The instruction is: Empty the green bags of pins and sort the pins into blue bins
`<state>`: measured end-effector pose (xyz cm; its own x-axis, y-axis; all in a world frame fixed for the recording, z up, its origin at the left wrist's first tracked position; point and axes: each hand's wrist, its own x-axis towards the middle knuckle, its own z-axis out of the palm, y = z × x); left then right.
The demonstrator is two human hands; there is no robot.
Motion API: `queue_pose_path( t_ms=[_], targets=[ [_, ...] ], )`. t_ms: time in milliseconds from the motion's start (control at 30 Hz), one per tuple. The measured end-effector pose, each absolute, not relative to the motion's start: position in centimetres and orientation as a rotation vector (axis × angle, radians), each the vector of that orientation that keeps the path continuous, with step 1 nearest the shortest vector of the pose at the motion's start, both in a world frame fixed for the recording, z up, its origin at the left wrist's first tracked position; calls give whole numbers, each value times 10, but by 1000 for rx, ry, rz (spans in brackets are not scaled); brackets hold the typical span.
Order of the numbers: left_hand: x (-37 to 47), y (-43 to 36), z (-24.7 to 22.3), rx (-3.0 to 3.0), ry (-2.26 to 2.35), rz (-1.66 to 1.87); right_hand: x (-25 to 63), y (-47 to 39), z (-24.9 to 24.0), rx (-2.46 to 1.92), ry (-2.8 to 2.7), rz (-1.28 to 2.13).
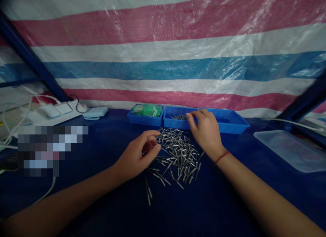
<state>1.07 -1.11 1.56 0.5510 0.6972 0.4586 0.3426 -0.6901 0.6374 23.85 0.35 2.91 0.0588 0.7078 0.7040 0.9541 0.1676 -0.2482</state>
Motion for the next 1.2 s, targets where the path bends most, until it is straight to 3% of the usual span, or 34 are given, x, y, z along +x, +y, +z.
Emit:
queue_pose_path(
  t_ms=[200,567,1200],
  targets=[
    [8,-7,14,2386,830,902,239,-6,25,-1560,-1776,-435],
    [15,-8,28,2575,694,891,223,-40,19,-1460,-1863,22],
    [25,3,12,2798,748,727,219,-46,17,-1398,-1978,32]
  ],
)
